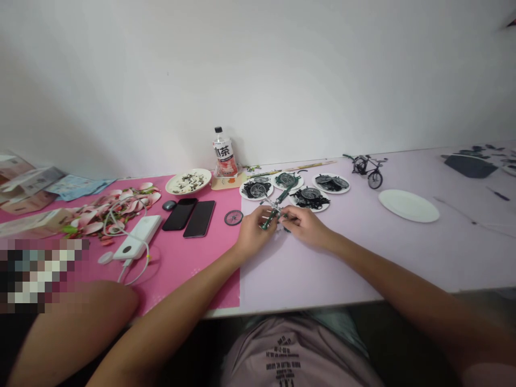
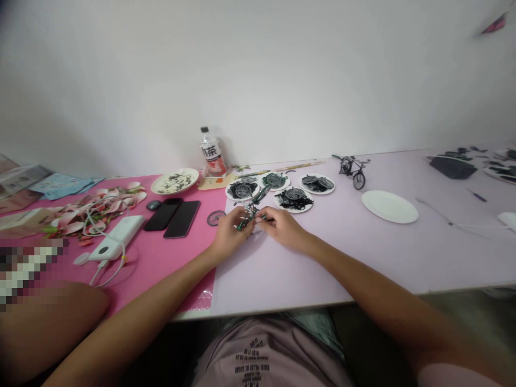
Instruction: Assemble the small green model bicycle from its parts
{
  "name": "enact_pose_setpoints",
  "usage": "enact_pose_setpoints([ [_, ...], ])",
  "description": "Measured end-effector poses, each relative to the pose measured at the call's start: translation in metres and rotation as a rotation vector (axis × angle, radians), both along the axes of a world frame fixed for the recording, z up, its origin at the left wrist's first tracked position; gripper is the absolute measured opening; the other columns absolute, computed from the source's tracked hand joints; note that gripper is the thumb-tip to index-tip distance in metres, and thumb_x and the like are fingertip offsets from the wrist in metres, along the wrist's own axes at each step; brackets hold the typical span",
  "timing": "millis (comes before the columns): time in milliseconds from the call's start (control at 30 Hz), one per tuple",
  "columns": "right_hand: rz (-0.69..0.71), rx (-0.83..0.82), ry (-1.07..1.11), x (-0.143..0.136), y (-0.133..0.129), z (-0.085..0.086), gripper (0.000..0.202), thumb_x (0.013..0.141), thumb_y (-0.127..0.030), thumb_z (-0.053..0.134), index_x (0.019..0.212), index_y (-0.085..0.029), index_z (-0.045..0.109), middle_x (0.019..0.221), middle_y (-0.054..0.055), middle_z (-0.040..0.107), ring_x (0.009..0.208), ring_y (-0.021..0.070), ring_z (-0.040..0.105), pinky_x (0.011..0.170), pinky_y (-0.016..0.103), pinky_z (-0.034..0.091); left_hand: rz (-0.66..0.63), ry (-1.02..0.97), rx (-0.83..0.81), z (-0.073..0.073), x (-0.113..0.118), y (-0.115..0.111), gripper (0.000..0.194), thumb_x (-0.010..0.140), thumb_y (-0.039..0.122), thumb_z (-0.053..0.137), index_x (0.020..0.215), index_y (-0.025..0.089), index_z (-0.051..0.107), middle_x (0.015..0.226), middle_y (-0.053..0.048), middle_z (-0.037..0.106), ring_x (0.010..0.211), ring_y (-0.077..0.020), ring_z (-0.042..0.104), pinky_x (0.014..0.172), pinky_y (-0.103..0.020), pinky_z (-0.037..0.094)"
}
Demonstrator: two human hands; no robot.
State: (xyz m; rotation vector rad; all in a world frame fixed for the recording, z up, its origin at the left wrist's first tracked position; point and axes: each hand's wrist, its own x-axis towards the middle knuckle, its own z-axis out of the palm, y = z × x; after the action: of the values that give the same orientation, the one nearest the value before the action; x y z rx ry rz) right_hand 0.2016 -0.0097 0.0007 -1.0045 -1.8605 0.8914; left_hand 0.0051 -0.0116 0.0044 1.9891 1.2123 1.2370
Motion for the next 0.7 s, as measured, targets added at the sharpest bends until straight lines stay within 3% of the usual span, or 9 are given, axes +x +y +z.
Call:
enact_pose_setpoints([
  [167, 0.057, -0.038, -0.037, 0.001, -0.007, 0.009, 0.023, 0.096, -0.038, 0.061, 0.112, -0.022, 0.062, 0.083, 0.000, 0.064, 0.068, 0.0139, 0.057, 0.061, 0.024, 0.042, 0.023, 0.002, -0.009, 0.001, 0.000, 0.000, 0.019, 0.088, 0.031, 0.067, 0.103, 0.020, 0.063, 0.086, -0.003, 0.075, 0.066, -0.0145, 0.066, 0.062, -0.025, 0.049],
  [300, 0.023, 0.006, -0.063, 0.001, -0.008, 0.014, 0.017, 0.101, -0.039, 0.051, 0.102, -0.023, 0.056, 0.080, -0.002, 0.057, 0.063, 0.0121, 0.048, 0.058, 0.024, 0.038, 0.027, -0.030, -0.040, -0.002, 0.000, 0.002, 0.024, 0.089, 0.034, 0.068, 0.107, 0.020, 0.061, 0.086, -0.004, 0.074, 0.065, -0.0146, 0.066, 0.061, -0.025, 0.050],
  [700, -0.188, 0.166, -0.043, -0.002, -0.001, 0.012, 0.019, 0.092, -0.038, 0.062, 0.091, -0.021, 0.069, 0.081, 0.005, 0.070, 0.066, 0.0181, 0.059, 0.063, 0.031, 0.047, 0.082, -0.059, -0.016, -0.004, 0.001, 0.004, 0.026, 0.088, 0.038, 0.070, 0.104, 0.021, 0.058, 0.084, -0.003, 0.071, 0.072, -0.0169, 0.068, 0.064, -0.026, 0.049],
])
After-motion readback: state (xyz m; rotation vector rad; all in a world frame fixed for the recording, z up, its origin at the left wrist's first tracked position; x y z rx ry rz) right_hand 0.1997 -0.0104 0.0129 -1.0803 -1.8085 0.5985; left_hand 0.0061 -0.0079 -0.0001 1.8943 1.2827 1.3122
